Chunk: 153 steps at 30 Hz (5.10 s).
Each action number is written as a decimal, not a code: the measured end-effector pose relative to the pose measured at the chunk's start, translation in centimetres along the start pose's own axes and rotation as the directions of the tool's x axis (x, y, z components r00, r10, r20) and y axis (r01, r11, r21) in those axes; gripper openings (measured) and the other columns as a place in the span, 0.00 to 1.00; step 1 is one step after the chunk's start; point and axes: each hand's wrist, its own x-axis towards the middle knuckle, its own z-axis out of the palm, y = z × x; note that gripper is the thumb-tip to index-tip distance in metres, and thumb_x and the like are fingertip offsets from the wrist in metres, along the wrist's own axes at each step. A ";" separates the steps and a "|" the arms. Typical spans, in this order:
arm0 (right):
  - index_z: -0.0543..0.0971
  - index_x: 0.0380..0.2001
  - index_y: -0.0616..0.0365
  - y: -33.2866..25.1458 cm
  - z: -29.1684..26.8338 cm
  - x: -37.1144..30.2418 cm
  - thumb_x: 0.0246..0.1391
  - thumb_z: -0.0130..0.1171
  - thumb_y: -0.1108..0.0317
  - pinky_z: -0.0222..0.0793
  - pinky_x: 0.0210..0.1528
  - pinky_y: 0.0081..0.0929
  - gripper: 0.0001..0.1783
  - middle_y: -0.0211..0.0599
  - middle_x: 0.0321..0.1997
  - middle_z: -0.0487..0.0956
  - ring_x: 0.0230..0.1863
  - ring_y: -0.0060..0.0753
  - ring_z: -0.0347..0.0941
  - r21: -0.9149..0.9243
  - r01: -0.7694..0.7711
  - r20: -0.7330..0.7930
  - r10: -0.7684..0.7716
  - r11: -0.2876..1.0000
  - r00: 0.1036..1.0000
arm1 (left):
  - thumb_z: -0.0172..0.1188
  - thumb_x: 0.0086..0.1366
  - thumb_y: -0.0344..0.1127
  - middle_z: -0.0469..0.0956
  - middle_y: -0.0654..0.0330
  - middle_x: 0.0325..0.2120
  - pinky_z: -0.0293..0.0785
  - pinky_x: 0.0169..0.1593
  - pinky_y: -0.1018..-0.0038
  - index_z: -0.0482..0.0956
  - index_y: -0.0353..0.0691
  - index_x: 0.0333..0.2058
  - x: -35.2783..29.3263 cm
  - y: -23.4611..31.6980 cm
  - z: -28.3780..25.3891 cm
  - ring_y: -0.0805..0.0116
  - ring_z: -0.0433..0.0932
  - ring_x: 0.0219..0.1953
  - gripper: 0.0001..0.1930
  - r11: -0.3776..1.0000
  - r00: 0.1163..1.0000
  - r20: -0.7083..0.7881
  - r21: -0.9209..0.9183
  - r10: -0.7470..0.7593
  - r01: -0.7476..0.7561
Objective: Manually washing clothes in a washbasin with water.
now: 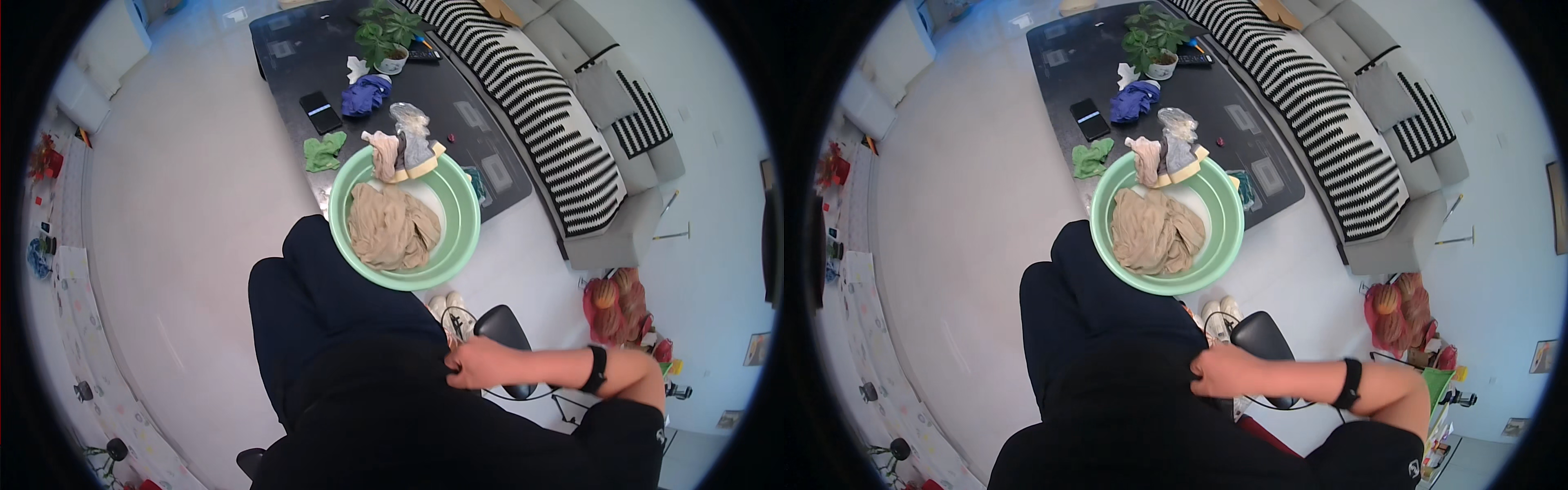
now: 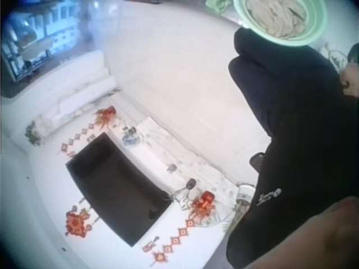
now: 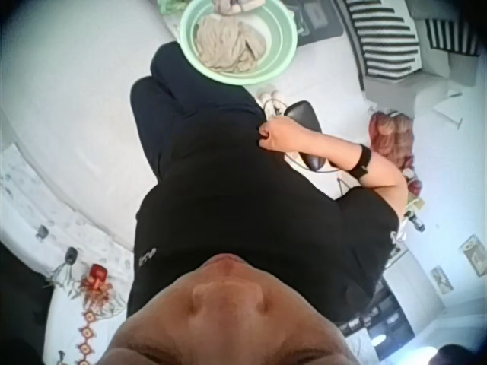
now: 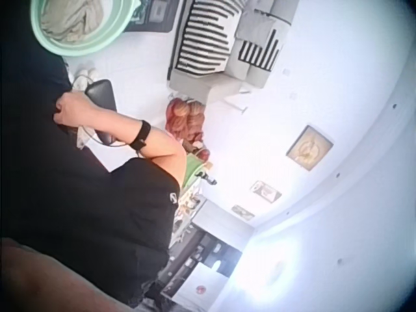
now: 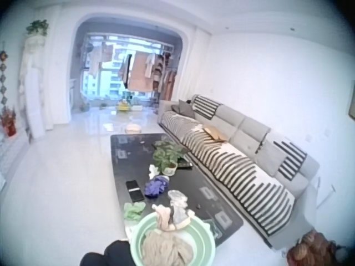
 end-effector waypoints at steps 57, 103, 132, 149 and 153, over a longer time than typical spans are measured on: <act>0.78 0.27 0.57 3.8 -9.8 4.0 0.42 0.52 0.65 0.69 0.29 0.35 0.10 0.42 0.28 0.77 0.32 0.42 0.74 -0.470 -0.153 -0.491 -0.113 0.870 0.864 | 0.51 0.45 0.28 0.67 0.59 0.24 0.65 0.36 0.74 0.71 0.33 0.27 2.1 26.7 21.1 0.66 0.66 0.31 0.08 0.027 -0.456 0.890 -0.456 0.009 -0.889; 0.57 0.55 0.47 17.1 -10.8 29.6 0.49 0.43 0.62 0.60 0.48 0.47 0.27 0.38 0.61 0.46 0.55 0.59 0.51 -0.029 -0.596 -0.472 0.515 0.802 0.716 | 0.47 0.55 0.52 0.39 0.55 0.59 0.56 0.52 0.51 0.45 0.48 0.58 32.5 26.0 26.4 0.40 0.52 0.54 0.35 0.337 0.872 0.370 0.815 0.321 -0.471; 0.71 0.34 0.51 12.5 -12.9 19.1 0.36 0.57 0.72 0.62 0.41 0.36 0.16 0.36 0.35 0.71 0.41 0.44 0.64 -0.297 -0.099 -0.730 -0.159 0.950 0.664 | 0.42 0.60 0.35 0.74 0.60 0.33 0.64 0.39 0.77 0.72 0.36 0.32 12.8 38.4 13.6 0.75 0.71 0.34 0.11 0.491 0.579 -0.145 -0.392 0.802 -0.778; 0.70 0.32 0.54 11.5 -15.4 20.0 0.35 0.55 0.76 0.63 0.38 0.39 0.14 0.37 0.34 0.72 0.39 0.46 0.67 -0.385 -0.050 -0.729 -0.271 0.921 0.629 | 0.42 0.58 0.33 0.73 0.56 0.30 0.64 0.40 0.74 0.70 0.33 0.32 6.1 39.4 8.4 0.69 0.71 0.33 0.11 0.046 0.388 -0.675 -0.466 0.627 -0.884; 0.68 0.30 0.59 8.4 -15.3 20.4 0.33 0.60 0.74 0.63 0.37 0.36 0.17 0.45 0.33 0.73 0.38 0.50 0.68 -0.147 0.042 -0.787 -0.142 0.988 0.601 | 0.43 0.58 0.33 0.72 0.55 0.31 0.63 0.40 0.73 0.70 0.32 0.33 5.7 39.1 7.4 0.67 0.70 0.34 0.11 -0.006 0.367 -0.717 -0.459 0.593 -0.888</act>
